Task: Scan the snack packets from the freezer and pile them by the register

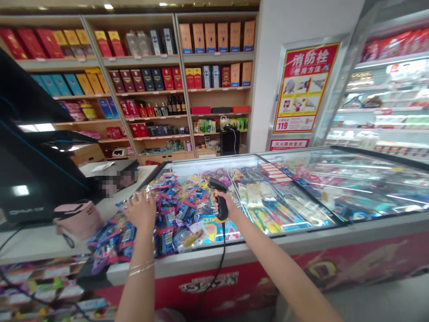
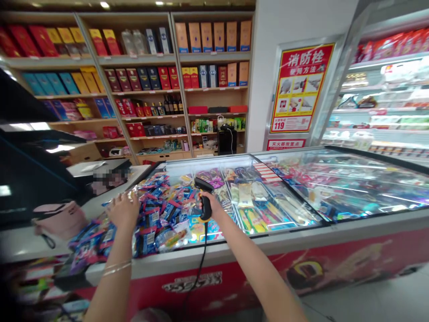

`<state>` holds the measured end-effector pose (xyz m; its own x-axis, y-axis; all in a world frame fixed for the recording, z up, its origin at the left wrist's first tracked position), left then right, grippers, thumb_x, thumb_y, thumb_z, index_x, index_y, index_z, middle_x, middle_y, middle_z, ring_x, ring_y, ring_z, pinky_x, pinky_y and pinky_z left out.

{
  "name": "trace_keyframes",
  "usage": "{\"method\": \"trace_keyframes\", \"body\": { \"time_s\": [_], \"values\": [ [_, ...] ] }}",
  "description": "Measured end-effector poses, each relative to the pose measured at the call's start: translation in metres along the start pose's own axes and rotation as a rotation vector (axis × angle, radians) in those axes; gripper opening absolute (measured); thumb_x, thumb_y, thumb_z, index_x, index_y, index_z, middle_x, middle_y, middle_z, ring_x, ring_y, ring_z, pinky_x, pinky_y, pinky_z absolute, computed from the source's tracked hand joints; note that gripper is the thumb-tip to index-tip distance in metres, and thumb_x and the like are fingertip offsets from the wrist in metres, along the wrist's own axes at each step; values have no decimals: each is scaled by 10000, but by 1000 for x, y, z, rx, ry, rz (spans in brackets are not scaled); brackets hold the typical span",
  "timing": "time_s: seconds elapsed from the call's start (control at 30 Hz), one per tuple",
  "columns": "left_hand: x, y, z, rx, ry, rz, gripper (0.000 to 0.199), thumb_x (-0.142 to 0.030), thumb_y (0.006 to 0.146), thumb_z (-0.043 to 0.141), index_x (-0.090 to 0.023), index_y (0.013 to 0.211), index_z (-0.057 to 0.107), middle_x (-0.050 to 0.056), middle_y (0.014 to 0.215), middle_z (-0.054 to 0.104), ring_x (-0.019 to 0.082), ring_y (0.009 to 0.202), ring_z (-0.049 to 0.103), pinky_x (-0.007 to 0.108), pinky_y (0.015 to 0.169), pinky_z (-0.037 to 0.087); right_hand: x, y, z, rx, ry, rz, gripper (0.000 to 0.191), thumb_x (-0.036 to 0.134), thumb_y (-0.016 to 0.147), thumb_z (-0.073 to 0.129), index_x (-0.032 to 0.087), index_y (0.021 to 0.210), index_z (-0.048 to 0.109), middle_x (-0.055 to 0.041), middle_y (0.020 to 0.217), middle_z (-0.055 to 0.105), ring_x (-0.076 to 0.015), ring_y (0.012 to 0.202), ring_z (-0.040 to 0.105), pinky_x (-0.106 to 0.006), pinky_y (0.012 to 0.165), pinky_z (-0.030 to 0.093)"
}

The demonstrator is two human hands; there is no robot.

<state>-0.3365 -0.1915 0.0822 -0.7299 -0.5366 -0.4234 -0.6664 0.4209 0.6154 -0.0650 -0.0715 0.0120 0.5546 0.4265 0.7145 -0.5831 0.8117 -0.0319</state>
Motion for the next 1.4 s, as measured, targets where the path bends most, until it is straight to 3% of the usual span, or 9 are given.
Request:
{"method": "trace_keyframes", "body": {
  "time_s": [0.1, 0.2, 0.57, 0.83, 1.07, 1.27, 1.4],
  "values": [
    [-38, -10, -4, -12, -47, 96, 513, -366, 907, 356, -88, 1292, 552, 210, 1379, 518, 348, 1325, 411, 545, 1086, 307, 31, -19, -26, -38, -38, -49, 181, 289, 697, 702, 156, 752, 592, 17, 600, 586, -69, 429, 490, -181, 395, 398],
    [-88, -26, 4, 24, -126, 195, 523, -347, 892, 376, -76, 1316, 517, 211, 1381, 514, 331, 1333, 407, 508, 1103, 301, 67, -45, -58, -130, -63, -109, 173, 279, 708, 699, 156, 756, 588, 15, 594, 591, -72, 422, 492, -183, 389, 401],
    [-291, -145, 79, 320, -320, 600, 470, -251, 856, 445, -115, 1299, 525, 177, 1368, 540, 314, 1327, 430, 467, 1111, 314, 198, -169, -190, -481, -46, -380, 155, 256, 704, 700, 172, 763, 583, 28, 581, 571, -69, 415, 489, -168, 378, 414],
    [-431, -200, 127, 529, -358, 805, 466, -213, 849, 461, -153, 1310, 493, 153, 1333, 566, 267, 1238, 510, 410, 1060, 363, 276, -212, -276, -622, -25, -495, 142, 243, 705, 699, 172, 759, 588, 22, 580, 558, -75, 425, 498, -169, 373, 439],
    [-519, -238, 171, 719, -445, 869, 486, -247, 860, 493, -158, 1336, 446, 159, 1325, 557, 263, 1190, 549, 377, 997, 413, 301, -213, -326, -726, -51, -511, 113, 232, 746, 680, 159, 754, 594, -4, 581, 582, -78, 406, 500, -170, 361, 443],
    [-572, -243, 219, 738, -604, 838, 543, -341, 896, 513, -139, 1384, 384, 198, 1377, 500, 256, 1253, 511, 371, 1011, 407, 294, -208, -326, -703, -84, -477, 114, 237, 745, 683, 157, 766, 604, -20, 596, 602, -101, 421, 526, -199, 374, 465],
    [-591, -242, 243, 812, -623, 849, 578, -301, 836, 622, -123, 1351, 429, 216, 1346, 530, 270, 1242, 521, 381, 1022, 392, 291, -208, -323, -701, -145, -448, 138, 256, 739, 696, 155, 766, 607, -30, 604, 616, -108, 428, 536, -209, 379, 465]
  ]
}}
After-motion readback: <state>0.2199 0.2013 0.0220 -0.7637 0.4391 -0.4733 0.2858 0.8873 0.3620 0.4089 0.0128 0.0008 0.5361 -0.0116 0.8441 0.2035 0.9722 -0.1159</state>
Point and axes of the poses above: each hand's wrist, its own y-axis towards the middle knuckle, its own z-axis out of the palm, x = y × z, the point moved 3 cm from there along y, towards the middle knuckle
